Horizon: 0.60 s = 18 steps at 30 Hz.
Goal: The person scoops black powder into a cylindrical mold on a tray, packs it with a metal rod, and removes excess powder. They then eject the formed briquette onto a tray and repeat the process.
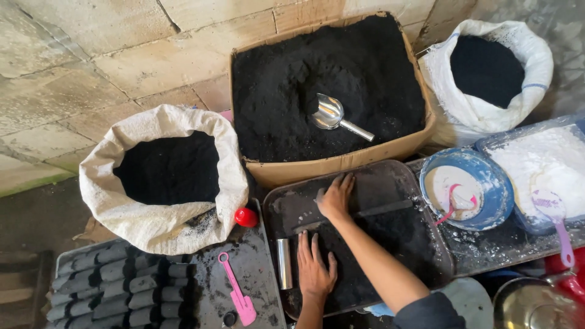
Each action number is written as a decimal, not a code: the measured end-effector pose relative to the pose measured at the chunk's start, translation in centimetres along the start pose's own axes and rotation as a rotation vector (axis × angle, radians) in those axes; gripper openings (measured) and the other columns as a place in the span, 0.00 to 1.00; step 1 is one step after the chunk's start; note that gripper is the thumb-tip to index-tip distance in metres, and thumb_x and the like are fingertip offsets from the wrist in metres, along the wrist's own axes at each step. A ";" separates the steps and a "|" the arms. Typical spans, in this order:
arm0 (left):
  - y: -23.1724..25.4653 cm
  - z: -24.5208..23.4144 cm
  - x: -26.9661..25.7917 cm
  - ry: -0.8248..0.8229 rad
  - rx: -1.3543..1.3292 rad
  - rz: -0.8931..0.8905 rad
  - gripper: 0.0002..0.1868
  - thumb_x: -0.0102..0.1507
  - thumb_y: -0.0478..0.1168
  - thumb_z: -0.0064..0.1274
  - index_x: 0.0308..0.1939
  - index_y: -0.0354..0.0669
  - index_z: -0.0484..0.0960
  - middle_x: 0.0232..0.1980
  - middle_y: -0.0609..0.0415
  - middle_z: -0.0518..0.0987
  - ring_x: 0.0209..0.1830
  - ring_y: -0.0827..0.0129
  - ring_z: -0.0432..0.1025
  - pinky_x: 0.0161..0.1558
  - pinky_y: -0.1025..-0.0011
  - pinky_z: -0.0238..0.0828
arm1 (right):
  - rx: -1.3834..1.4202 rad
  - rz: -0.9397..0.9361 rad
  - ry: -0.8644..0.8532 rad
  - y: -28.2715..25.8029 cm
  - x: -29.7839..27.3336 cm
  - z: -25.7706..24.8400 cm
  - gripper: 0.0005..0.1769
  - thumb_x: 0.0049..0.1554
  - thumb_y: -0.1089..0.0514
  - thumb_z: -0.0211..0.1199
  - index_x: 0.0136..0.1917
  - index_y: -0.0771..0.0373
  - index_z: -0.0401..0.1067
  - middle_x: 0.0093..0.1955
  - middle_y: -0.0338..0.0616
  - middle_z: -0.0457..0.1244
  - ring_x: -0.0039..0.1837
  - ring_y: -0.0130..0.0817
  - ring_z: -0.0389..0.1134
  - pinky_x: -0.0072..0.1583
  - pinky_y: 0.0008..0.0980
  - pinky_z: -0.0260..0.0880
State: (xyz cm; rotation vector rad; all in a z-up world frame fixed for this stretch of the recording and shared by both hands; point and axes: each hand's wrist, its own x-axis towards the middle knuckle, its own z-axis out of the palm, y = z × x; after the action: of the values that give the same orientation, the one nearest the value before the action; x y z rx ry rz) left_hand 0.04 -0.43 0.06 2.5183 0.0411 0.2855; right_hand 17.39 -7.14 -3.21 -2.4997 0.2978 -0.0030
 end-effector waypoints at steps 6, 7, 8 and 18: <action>-1.3 1.0 -0.4 -0.131 -0.007 -0.014 0.34 0.58 0.52 0.38 0.62 0.36 0.52 0.67 0.37 0.43 0.68 0.48 0.39 0.63 0.54 0.41 | -0.006 -0.152 0.111 -3.7 -2.7 4.3 0.39 0.42 0.60 0.58 0.61 0.84 0.47 0.62 0.65 0.41 0.64 0.60 0.43 0.66 0.44 0.41; -1.5 1.2 -0.5 -0.130 -0.007 -0.017 0.34 0.58 0.52 0.38 0.62 0.36 0.52 0.67 0.37 0.43 0.68 0.48 0.39 0.63 0.54 0.41 | -0.006 -0.154 0.109 -4.0 -3.0 4.3 0.39 0.42 0.60 0.58 0.61 0.84 0.47 0.62 0.65 0.41 0.64 0.60 0.43 0.66 0.44 0.41; -1.7 1.3 -0.6 -0.130 -0.010 -0.003 0.37 0.57 0.56 0.37 0.63 0.36 0.50 0.67 0.36 0.43 0.68 0.47 0.38 0.63 0.54 0.41 | -0.040 -0.202 0.126 -4.2 -3.3 4.3 0.37 0.43 0.59 0.58 0.60 0.83 0.49 0.61 0.64 0.43 0.63 0.59 0.44 0.65 0.45 0.43; -3.3 3.3 -1.3 -0.361 0.232 -0.051 0.41 0.57 0.51 0.38 0.65 0.34 0.37 0.67 0.33 0.37 0.67 0.45 0.34 0.64 0.59 0.33 | -0.041 -0.590 0.151 -6.6 -5.2 5.3 0.16 0.51 0.60 0.51 0.49 0.74 0.66 0.48 0.56 0.57 0.54 0.49 0.59 0.54 0.36 0.62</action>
State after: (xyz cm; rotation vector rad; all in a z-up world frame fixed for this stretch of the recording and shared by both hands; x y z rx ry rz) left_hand -0.45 0.34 -4.73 2.7550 -0.0056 -0.2082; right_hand 14.13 2.22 -3.29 -2.5398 -0.3901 -0.4273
